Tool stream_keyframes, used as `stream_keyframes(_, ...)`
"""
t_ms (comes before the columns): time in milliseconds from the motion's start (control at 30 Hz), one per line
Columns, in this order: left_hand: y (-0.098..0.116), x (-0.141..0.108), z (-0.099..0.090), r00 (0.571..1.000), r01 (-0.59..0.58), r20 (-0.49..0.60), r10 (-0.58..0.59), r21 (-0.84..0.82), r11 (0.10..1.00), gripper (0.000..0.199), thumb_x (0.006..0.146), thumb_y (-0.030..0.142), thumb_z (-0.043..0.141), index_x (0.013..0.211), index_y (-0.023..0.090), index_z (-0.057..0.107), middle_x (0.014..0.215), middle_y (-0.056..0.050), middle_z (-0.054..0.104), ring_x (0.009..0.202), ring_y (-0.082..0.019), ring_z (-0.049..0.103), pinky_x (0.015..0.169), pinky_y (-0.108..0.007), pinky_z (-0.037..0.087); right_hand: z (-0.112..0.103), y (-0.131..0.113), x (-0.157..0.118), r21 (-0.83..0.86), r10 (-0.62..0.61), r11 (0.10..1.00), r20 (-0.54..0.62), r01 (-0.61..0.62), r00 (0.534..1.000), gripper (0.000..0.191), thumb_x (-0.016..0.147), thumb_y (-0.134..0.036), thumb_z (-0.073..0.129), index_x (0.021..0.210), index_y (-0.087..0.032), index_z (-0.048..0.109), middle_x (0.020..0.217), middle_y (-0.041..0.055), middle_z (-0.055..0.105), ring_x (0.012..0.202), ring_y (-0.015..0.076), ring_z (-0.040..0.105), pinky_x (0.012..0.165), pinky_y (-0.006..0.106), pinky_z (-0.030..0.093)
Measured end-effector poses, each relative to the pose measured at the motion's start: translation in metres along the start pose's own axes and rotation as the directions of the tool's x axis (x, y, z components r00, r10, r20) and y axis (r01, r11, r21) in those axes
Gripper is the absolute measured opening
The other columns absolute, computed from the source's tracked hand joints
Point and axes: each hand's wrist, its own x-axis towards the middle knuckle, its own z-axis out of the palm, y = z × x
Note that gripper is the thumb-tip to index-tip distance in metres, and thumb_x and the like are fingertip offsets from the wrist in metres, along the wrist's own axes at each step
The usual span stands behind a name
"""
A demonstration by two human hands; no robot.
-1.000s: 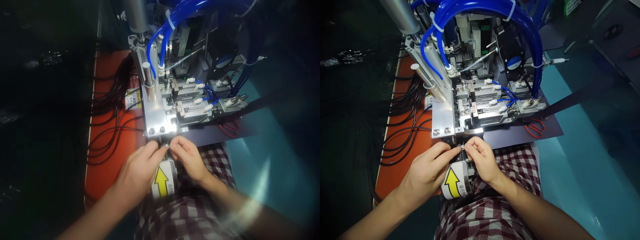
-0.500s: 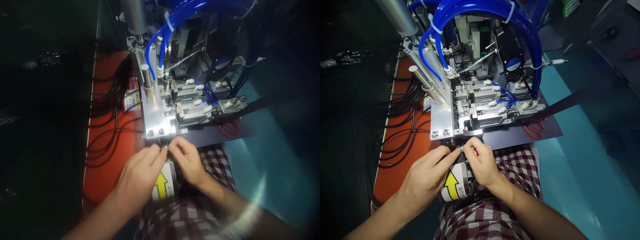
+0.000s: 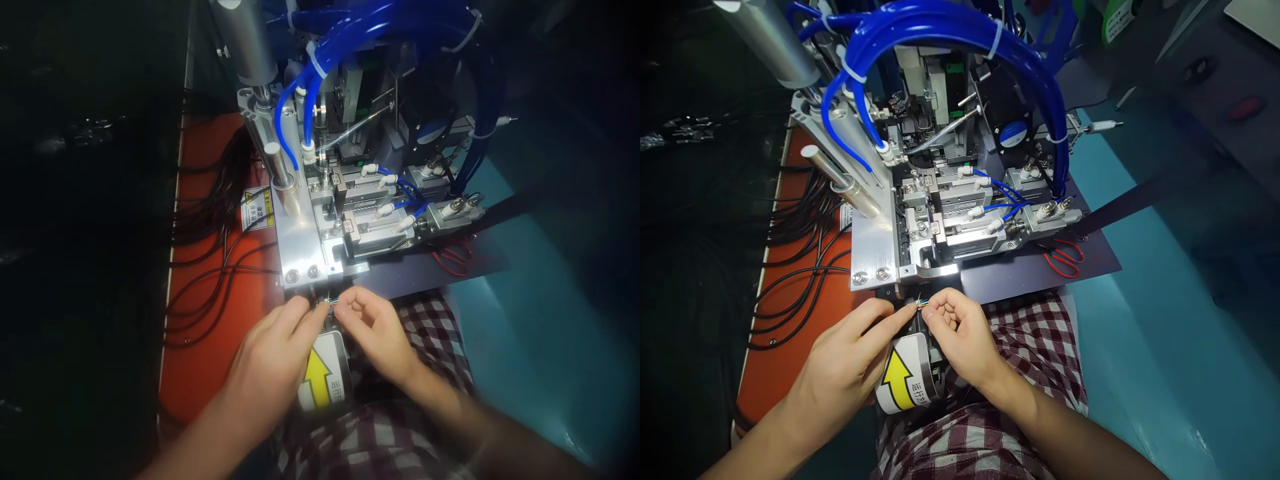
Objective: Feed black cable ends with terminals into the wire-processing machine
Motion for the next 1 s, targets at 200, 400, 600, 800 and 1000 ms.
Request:
stream_keyframes(200, 0.000, 0.000, 0.000, 1.000, 0.015, 0.009, -0.015, -0.028, 0.999, 0.032, 0.088, 0.002, 0.041, 0.106, 0.006, 0.067, 0.078, -0.009, 0.061, 0.066, -0.015, 0.060, 0.056, -0.022, 0.052, -0.002, -0.007, 0.007, -0.032, 0.025, 0.999, 0.010, -0.024, 1.000, 0.016, 0.081, -0.027, 0.059, 0.072, -0.018, 0.051, 0.057, -0.0065, 0.039, 0.050, 0.0091, 0.035, 0.048, 0.025, 0.030)
stream_keyframes(400, 0.001, 0.002, 0.001, 1.000, 0.019, 0.000, -0.019, -0.027, 0.999, 0.032, 0.089, 0.003, 0.040, 0.105, 0.006, 0.067, 0.077, -0.009, 0.061, 0.064, -0.014, 0.059, 0.054, -0.022, 0.052, -0.010, -0.010, 0.009, -0.153, -0.019, 0.988, 0.058, 0.028, 0.998, 0.013, 0.083, -0.023, 0.058, 0.073, -0.017, 0.052, 0.058, -0.0053, 0.044, 0.053, 0.0095, 0.041, 0.049, 0.023, 0.036)
stream_keyframes(600, 0.000, -0.001, 0.002, 1.000, 0.029, 0.010, -0.028, -0.038, 0.999, 0.031, 0.088, 0.003, 0.041, 0.105, 0.005, 0.067, 0.077, -0.009, 0.060, 0.065, -0.014, 0.059, 0.056, -0.022, 0.052, -0.014, -0.013, 0.005, -0.215, -0.024, 0.976, 0.008, 0.025, 1.000, 0.012, 0.083, -0.028, 0.061, 0.080, -0.017, 0.058, 0.059, -0.0045, 0.048, 0.052, 0.0094, 0.042, 0.048, 0.023, 0.035)
stream_keyframes(800, 0.002, 0.002, 0.000, 0.999, 0.032, 0.012, -0.031, -0.039, 0.999, 0.031, 0.090, 0.005, 0.040, 0.101, 0.006, 0.068, 0.076, -0.009, 0.060, 0.064, -0.013, 0.059, 0.056, -0.021, 0.052, -0.006, -0.014, 0.008, -0.122, 0.016, 0.992, -0.021, -0.018, 1.000, 0.013, 0.081, -0.025, 0.061, 0.073, -0.016, 0.056, 0.056, -0.0059, 0.043, 0.049, 0.0077, 0.037, 0.045, 0.022, 0.032)
stream_keyframes(1000, 0.001, 0.001, 0.000, 0.999, 0.038, 0.001, -0.038, -0.046, 0.998, 0.030, 0.091, 0.006, 0.041, 0.102, 0.005, 0.068, 0.077, -0.009, 0.060, 0.065, -0.014, 0.059, 0.055, -0.021, 0.052, -0.005, -0.015, 0.007, -0.044, 0.076, 0.996, 0.013, -0.076, 0.997, 0.014, 0.082, -0.026, 0.059, 0.073, -0.017, 0.052, 0.053, -0.0085, 0.040, 0.046, 0.0062, 0.032, 0.042, 0.021, 0.026)
